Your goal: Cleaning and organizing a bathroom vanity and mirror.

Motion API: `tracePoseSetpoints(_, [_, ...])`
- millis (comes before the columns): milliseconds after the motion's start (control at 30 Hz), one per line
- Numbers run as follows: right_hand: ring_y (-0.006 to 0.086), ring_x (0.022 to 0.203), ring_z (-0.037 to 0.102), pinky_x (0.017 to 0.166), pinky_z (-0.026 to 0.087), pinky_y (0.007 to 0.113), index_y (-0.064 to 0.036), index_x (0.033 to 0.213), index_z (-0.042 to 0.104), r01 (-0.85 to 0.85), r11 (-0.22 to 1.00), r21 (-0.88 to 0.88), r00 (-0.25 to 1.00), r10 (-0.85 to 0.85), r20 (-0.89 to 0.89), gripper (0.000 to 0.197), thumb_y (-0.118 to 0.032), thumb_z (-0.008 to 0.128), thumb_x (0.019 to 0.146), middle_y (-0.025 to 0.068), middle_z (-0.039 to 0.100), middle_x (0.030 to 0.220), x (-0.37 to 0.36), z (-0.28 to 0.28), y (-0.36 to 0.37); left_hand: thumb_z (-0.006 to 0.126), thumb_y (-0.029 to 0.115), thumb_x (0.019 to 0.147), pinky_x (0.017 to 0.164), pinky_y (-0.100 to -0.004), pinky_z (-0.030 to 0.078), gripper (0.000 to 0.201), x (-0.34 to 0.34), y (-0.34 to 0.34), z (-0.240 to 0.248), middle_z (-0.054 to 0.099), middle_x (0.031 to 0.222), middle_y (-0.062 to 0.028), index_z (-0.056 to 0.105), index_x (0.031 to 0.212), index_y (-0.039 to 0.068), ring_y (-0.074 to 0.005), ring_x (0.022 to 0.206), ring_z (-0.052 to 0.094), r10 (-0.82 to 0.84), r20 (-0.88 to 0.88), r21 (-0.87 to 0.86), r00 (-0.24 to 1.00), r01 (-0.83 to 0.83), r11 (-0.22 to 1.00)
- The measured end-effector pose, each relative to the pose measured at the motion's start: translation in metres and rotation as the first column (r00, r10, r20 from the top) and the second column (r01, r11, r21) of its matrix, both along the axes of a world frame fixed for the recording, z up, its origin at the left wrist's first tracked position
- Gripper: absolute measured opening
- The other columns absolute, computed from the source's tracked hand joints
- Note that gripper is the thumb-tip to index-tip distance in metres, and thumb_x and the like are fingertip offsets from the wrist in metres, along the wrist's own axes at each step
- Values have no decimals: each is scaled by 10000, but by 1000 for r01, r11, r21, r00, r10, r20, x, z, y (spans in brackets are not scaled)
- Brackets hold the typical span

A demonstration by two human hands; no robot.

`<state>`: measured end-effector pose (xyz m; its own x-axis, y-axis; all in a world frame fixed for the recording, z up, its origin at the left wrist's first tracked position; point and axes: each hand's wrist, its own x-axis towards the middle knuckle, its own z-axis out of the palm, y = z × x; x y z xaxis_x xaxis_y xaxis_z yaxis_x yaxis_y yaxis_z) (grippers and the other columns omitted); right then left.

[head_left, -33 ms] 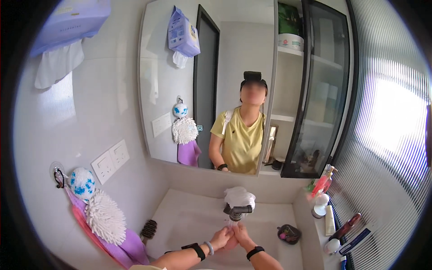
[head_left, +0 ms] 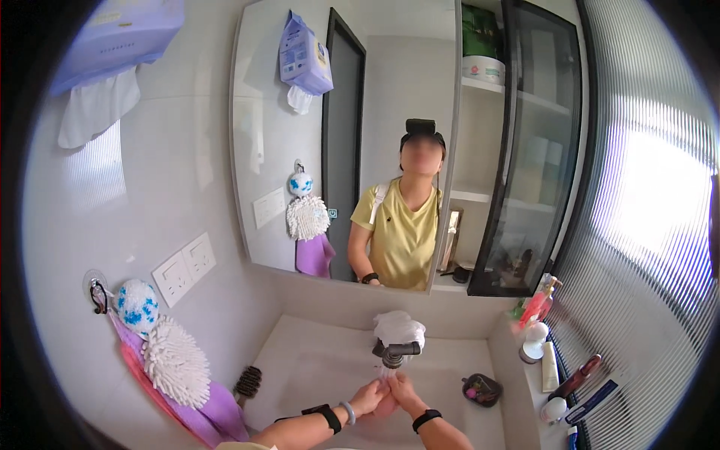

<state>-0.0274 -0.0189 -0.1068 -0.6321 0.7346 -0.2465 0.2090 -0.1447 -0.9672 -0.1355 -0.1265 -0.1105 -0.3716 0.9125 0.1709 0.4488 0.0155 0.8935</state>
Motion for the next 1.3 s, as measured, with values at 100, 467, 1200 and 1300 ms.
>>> tracePoseSetpoints(100, [158, 977, 611, 732, 526, 302, -8, 1177, 562, -112, 991, 70, 970, 94, 223, 368, -292, 618, 949, 97, 648, 1066, 11, 27, 6, 581, 316, 941, 812, -461, 512, 329, -11, -6, 25, 675, 1038, -227, 609, 1088, 24, -404, 989, 642, -94, -209, -194, 973, 53, 980])
tracePoseSetpoints(467, [148, 685, 637, 592, 488, 258, -16, 1123, 604, -362, 912, -195, 932, 357, -63, 531, -298, 838, 738, 35, 666, 837, 20, 12, -36, 591, 61, 923, 780, -268, 438, 33, -27, -9, 95, 555, 898, 17, 563, 938, 70, -106, 832, 502, -96, 709, 143, 699, -10, 990])
tracePoseSetpoints(1200, [254, 1007, 651, 844, 570, 390, -63, 1155, 583, 431, 721, -543, 681, -655, -328, 348, -359, 577, 972, 98, 657, 1059, -5, 17, -29, 672, 364, 915, 905, -363, 526, 389, 6, 7, 43, 652, 1118, -56, 594, 1148, 62, -205, 997, 643, 9, 878, 73, 479, -152, 986])
tracePoseSetpoints(1300, [263, 1065, 655, 876, 560, 453, -64, 1226, 582, -184, 680, -709, 749, -370, -550, 569, -563, 481, 971, 117, 655, 1202, 12, 31, -26, 701, 226, 888, 871, -327, 524, 321, 5, 13, 34, 661, 1088, -50, 603, 1130, 39, -175, 956, 630, 91, 597, 99, 797, -185, 978])
